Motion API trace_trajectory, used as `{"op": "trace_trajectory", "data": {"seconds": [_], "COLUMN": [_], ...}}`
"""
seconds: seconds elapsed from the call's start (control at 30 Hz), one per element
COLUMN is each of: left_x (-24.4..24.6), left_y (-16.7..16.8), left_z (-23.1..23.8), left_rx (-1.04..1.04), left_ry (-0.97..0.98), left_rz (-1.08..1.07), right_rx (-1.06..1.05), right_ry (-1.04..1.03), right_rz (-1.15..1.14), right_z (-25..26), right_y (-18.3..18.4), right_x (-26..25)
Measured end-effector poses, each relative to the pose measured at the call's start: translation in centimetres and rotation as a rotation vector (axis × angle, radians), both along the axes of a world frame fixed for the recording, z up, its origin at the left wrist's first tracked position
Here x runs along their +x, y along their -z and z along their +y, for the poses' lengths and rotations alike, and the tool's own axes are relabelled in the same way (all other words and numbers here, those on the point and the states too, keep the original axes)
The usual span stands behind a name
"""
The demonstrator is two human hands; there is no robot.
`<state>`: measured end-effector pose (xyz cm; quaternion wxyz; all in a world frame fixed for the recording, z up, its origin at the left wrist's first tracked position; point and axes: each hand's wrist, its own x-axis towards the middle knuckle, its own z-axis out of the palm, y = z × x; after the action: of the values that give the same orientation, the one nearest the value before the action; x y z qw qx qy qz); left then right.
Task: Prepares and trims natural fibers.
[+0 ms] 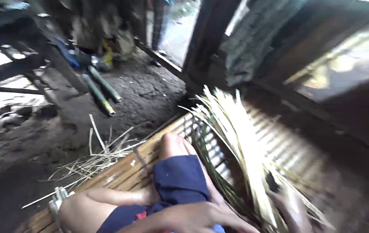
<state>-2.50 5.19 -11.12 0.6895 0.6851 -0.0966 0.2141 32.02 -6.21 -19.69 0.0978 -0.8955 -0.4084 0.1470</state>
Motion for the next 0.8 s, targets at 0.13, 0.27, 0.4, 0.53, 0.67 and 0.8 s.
{"op": "trace_trajectory", "data": {"seconds": [0.13,0.27,0.4,0.53,0.67,0.8], "left_x": [-3.7,-10.2,-19.2,-27.2,-33.3,-34.4], "left_y": [3.6,6.3,7.0,6.7,10.6,16.9], "left_z": [-0.1,-0.3,-1.1,-4.6,-8.4,-9.4], "left_rx": [-0.115,-0.332,-0.454,-0.606,-0.589,-0.728], "left_ry": [-0.118,-0.572,-1.430,-2.189,-2.251,-2.040], "left_rz": [0.196,0.296,0.303,0.491,1.099,1.391], "right_rx": [-0.163,-0.059,0.134,0.030,-0.136,-0.185], "right_ry": [0.281,0.134,-0.109,-0.358,-0.505,-0.533], "right_rz": [-0.006,-0.032,0.386,0.920,0.877,0.843], "right_z": [2.5,5.8,11.0,15.1,17.6,18.4], "right_y": [-1.7,-2.5,-0.8,1.5,3.5,3.2], "right_x": [-1.0,-4.2,-10.6,-18.0,-21.3,-21.3]}}
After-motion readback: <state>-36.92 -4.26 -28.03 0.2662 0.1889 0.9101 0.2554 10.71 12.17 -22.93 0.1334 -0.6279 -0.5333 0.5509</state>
